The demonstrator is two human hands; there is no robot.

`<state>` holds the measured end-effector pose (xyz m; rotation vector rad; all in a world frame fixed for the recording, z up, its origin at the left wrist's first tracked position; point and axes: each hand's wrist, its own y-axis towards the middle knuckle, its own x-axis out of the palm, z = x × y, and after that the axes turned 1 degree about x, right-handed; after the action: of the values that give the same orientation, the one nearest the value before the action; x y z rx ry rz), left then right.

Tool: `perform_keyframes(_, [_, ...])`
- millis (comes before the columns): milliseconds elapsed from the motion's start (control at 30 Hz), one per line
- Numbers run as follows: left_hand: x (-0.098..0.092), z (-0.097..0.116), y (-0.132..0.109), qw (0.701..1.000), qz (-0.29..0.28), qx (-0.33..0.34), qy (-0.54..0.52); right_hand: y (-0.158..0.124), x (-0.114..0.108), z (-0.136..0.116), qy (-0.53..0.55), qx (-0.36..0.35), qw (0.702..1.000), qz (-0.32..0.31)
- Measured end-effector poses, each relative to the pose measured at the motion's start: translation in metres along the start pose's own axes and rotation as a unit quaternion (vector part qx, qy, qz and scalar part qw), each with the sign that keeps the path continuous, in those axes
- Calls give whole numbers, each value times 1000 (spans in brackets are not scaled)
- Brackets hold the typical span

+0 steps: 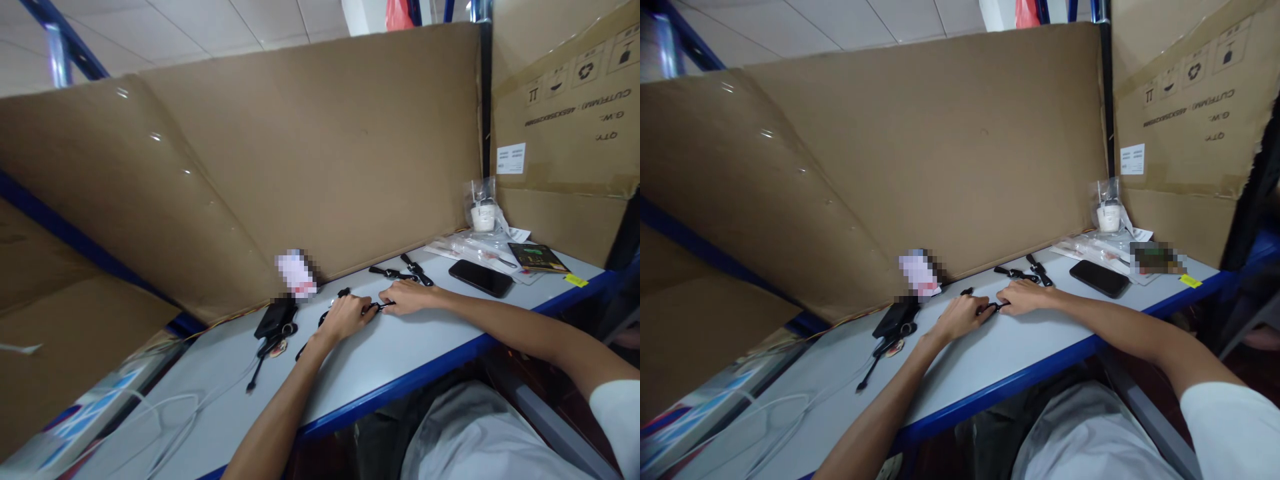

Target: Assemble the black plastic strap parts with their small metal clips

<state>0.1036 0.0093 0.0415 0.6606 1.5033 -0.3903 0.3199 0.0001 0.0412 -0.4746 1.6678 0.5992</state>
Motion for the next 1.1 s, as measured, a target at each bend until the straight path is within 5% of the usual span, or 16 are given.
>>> perform_keyframes(300, [7, -11, 2, 979, 8, 20, -202, 0, 2, 1, -6, 2, 1000, -1])
perform_keyframes(567, [7, -17, 2, 992, 41, -17, -120, -1, 0, 0, -4, 3, 1000, -3])
perform_keyframes(767, [9, -20, 3, 975, 28, -4, -221, -1, -1, -1, 0, 7, 1000, -4])
perform_keyframes(967, [11, -25, 2, 983, 55, -8, -175, -1, -1, -1, -1, 5, 1000, -6])
perform_keyframes(1100, [12, -26, 1, 970, 46, -16, -240, -1, -1, -1, -1, 4, 1000, -7])
